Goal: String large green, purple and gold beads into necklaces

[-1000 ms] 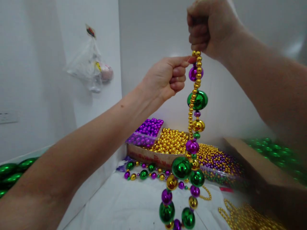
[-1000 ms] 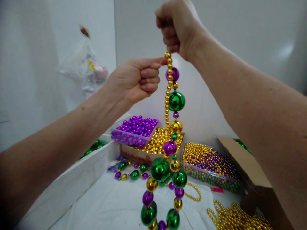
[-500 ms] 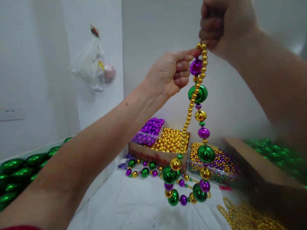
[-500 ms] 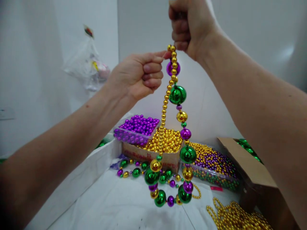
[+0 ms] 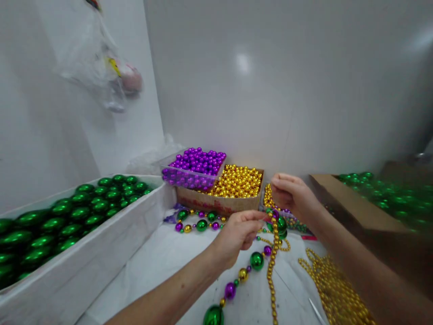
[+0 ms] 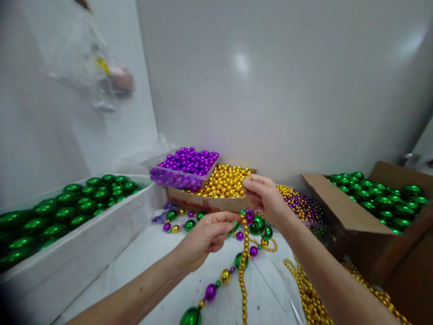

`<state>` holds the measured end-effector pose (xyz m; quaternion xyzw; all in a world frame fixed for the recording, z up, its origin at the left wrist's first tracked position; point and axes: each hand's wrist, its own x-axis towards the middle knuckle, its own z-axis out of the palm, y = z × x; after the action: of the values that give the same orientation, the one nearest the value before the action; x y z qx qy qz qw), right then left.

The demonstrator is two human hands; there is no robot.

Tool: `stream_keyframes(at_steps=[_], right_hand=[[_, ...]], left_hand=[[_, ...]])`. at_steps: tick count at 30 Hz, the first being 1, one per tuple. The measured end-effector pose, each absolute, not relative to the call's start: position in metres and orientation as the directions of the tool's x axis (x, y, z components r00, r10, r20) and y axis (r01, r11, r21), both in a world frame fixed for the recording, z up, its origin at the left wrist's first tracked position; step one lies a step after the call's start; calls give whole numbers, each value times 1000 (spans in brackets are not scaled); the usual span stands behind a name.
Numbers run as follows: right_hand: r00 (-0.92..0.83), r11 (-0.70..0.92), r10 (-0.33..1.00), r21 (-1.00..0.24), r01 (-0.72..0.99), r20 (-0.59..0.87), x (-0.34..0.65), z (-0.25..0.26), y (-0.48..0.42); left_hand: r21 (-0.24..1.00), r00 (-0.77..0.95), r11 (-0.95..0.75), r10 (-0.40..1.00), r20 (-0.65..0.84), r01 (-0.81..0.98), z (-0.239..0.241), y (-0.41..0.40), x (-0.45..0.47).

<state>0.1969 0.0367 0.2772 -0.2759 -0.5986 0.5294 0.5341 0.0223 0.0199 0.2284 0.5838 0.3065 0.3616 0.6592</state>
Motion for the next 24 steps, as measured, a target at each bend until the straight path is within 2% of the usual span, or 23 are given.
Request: stream_keyframes(at_steps=[3,6,12,15,19,22,24], right_hand=[[-230,178,943,-949,-260,239,201,210,35],[-192,98,968,-948,-303,161,203,170,30],[-164,28,983,-941,-339,88,207,145,17],[-168,6,983,-937,-349,70,208,143,9],[-201,-34,979,-928,-370,44,207,137,-3],[-212,-51,977,-919,-391,36,205,129,-13],[-200,-46,979,-916,-398,38,203,121,-19]], left_hand=[[996,554,83,828,-91,39,175,21,24],[983,600,46,787,-145,177,144,23,24],[918,668,-240,743,-35,315,133,24,20],[798,789,-466,614,-19,382,145,28,18],[523,914,-765,398,-76,376,169,34,19],[317,935,-880,328,-131,353,184,35,21],[275,937,-901,292,-190,336,188,34,24]])
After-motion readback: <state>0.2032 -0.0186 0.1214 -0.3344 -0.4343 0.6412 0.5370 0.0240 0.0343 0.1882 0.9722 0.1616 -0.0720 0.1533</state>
